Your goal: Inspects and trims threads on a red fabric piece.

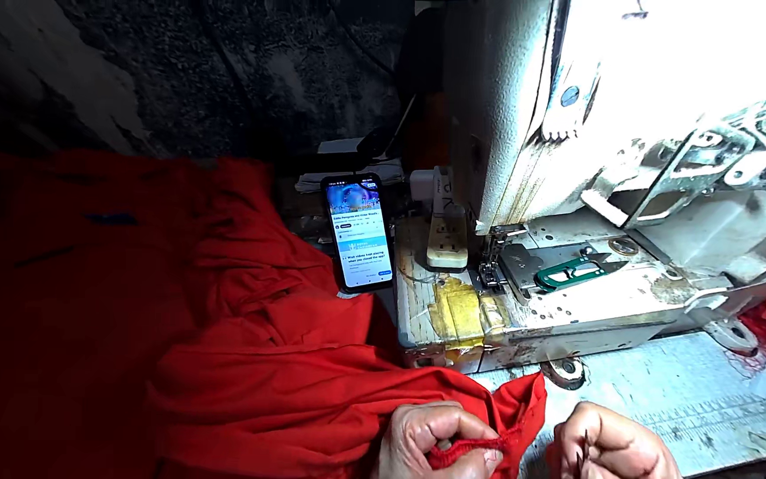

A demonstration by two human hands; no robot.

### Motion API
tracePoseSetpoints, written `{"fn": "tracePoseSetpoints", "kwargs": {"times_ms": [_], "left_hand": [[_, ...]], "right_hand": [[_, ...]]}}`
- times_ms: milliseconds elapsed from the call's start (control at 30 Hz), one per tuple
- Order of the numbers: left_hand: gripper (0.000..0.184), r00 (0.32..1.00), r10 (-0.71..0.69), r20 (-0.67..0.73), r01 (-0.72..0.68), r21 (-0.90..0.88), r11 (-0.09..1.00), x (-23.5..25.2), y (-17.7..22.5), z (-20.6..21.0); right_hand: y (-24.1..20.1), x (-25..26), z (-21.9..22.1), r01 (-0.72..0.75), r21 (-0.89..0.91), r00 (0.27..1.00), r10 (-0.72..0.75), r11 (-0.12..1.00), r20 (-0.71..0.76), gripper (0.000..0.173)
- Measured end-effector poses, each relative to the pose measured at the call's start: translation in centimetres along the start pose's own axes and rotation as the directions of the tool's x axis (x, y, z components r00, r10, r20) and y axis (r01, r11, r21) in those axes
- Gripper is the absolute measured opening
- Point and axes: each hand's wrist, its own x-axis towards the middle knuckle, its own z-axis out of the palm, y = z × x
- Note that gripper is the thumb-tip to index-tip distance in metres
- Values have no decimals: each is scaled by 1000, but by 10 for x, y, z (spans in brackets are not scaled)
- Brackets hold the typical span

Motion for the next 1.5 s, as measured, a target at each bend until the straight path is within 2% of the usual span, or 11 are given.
{"fn": "tracePoseSetpoints", "kwargs": {"times_ms": [100,200,433,500,600,667,833,967,1067,1200,1500], "left_hand": [[11,1000,13,22,-13,13,1000,0,0,-2],[15,999,24,46,-25,5,1000,1,-2,-4],[16,1000,10,30,-10,16,1000,-1,-1,-4],[16,997,30,72,-32,21,999,0,-1,-7],[14,994,50,98,-51,7,999,0,-4,-7],[13,996,33,78,-34,8,999,0,-4,-6],[12,998,24,63,-25,19,1000,1,-2,-5],[8,1000,6,24,-6,-10,1000,0,0,0],[9,998,-43,-48,40,-52,998,0,2,3],[12,996,-71,-47,65,-107,992,0,1,2],[12,998,-66,5,66,18,998,1,2,-2]], "right_hand": [[2,-6,5,37,-301,991,-74,953,-112,17],[5,-9,11,141,-626,955,-272,767,-118,22],[19,6,17,327,-805,904,-411,495,115,14],[20,10,21,262,-852,906,-419,452,56,11],[11,15,23,-24,-789,881,-360,614,-307,9],[4,15,16,-121,-742,843,-326,659,-428,8],[-1,1,3,114,-743,938,-318,659,-139,30],[-1,9,8,171,-771,980,-188,614,68,19],[0,11,13,59,-760,991,-131,647,-35,15],[0,10,15,-145,-530,974,27,836,-224,11],[0,5,12,-136,-519,977,27,844,-211,15]]}}
